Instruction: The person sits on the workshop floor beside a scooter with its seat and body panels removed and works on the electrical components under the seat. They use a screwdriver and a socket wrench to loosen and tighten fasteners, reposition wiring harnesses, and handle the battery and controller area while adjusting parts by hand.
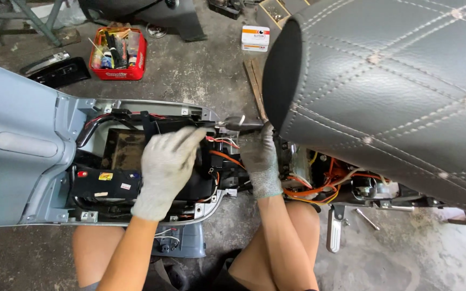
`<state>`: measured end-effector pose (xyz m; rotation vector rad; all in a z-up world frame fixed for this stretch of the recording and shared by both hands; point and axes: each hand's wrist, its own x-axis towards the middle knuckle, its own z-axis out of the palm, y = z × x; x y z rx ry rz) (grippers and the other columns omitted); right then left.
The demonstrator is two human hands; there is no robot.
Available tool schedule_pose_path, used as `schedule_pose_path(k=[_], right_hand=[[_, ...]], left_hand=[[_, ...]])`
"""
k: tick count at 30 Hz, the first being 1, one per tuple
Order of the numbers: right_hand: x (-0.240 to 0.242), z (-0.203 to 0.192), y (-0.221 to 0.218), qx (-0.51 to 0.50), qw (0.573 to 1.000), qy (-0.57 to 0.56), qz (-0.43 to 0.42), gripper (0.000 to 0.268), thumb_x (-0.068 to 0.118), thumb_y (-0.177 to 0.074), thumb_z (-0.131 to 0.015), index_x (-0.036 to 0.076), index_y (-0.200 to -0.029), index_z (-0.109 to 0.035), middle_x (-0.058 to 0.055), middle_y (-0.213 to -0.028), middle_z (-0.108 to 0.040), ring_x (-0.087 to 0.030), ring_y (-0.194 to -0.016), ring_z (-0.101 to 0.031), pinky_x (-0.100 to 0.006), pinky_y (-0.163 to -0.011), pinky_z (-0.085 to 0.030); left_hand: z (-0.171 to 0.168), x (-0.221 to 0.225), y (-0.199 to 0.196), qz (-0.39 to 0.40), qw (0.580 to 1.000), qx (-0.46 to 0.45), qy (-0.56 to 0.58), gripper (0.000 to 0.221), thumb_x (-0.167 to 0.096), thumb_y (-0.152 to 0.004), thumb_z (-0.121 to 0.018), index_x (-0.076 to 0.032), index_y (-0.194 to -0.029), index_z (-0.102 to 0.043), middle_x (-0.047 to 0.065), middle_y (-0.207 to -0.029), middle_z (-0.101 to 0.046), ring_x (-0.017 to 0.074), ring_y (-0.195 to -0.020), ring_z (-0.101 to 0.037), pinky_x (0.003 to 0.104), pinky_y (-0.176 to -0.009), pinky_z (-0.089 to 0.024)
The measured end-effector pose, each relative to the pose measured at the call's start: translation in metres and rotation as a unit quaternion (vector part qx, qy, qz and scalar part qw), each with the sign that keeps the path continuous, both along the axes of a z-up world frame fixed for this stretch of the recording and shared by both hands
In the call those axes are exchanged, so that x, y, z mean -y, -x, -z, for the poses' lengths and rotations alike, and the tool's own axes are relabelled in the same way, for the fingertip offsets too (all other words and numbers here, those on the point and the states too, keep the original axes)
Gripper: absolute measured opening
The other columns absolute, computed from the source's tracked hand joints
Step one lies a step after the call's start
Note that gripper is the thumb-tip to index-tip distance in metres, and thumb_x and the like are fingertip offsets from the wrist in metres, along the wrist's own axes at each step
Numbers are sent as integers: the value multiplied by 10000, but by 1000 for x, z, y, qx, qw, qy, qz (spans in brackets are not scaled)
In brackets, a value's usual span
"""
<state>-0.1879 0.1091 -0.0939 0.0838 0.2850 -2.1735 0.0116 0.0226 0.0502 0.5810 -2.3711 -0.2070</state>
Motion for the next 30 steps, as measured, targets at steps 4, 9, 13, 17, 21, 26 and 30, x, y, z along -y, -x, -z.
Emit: schedule_pose_path(k=[4, 9, 13, 17, 21, 26, 30], right_hand=[[3, -12, -2, -15, 1000, -7, -17, 549, 466, -945, -673, 112, -1360, -610, -75, -1360, -656, -263, -1310, -565, -482, -1190, -390], [9, 13, 6, -6, 999, -38, -13, 536, 471, -939, -673, 126, -1345, -611, -74, -1371, -644, -261, -1301, -574, -468, -1177, -400], [15, 30, 18, -3, 1000, -21, 1, 435, 387, -996, -647, 118, -1337, -617, -71, -1384, -629, -250, -1300, -570, -456, -1183, -402], [6, 48, 18, -3, 999, -32, 10, 350, 337, -1054, -616, 108, -1319, -613, -76, -1382, -609, -247, -1311, -555, -452, -1199, -391], [4, 22, 17, -23, 996, -88, 27, 324, 309, -1087, -593, 106, -1339, -601, -58, -1391, -579, -223, -1327, -523, -430, -1232, -356], [-6, 6, 12, -96, 993, -70, 21, 371, 231, -1036, -511, 82, -1361, -611, -39, -1426, -595, -204, -1346, -522, -413, -1217, -339], [-1, 64, 27, -24, 999, -45, 21, 325, 159, -1054, -505, 62, -1344, -615, -70, -1393, -618, -208, -1318, -571, -383, -1211, -400]], left_hand=[[-4, 15, 18, 49, 992, 64, 93, 551, -246, -906, -773, -84, -1411, -623, 91, -1350, -626, 265, -1172, -611, 421, -973, -484], [-9, 21, 37, 105, 976, 82, 171, 576, -104, -865, -661, -242, -1423, -627, 55, -1391, -621, 232, -1205, -608, 405, -1007, -488], [-5, 29, 45, 107, 971, 97, 192, 545, -116, -864, -628, -184, -1404, -645, 66, -1443, -610, 263, -1233, -594, 412, -1029, -482], [17, 31, 55, 98, 983, 89, 131, 343, -222, -902, -660, -145, -1233, -703, 42, -1277, -707, 245, -1155, -631, 441, -997, -503], [43, 32, 70, 23, 984, 127, -121, 394, -500, -1003, -638, -127, -1000, -764, 63, -795, -724, 243, -764, -644, 396, -751, -528], [77, 36, 73, 55, 564, -108, -817, 643, -593, -1077, -522, -52, -742, -620, -36, -440, -395, 108, -331, -341, 294, -387, -335], [61, 25, 72, 51, 605, -114, -786, 693, -605, -1051, -480, 10, -801, -679, -6, -436, -398, 111, -357, -349, 294, -403, -322]])
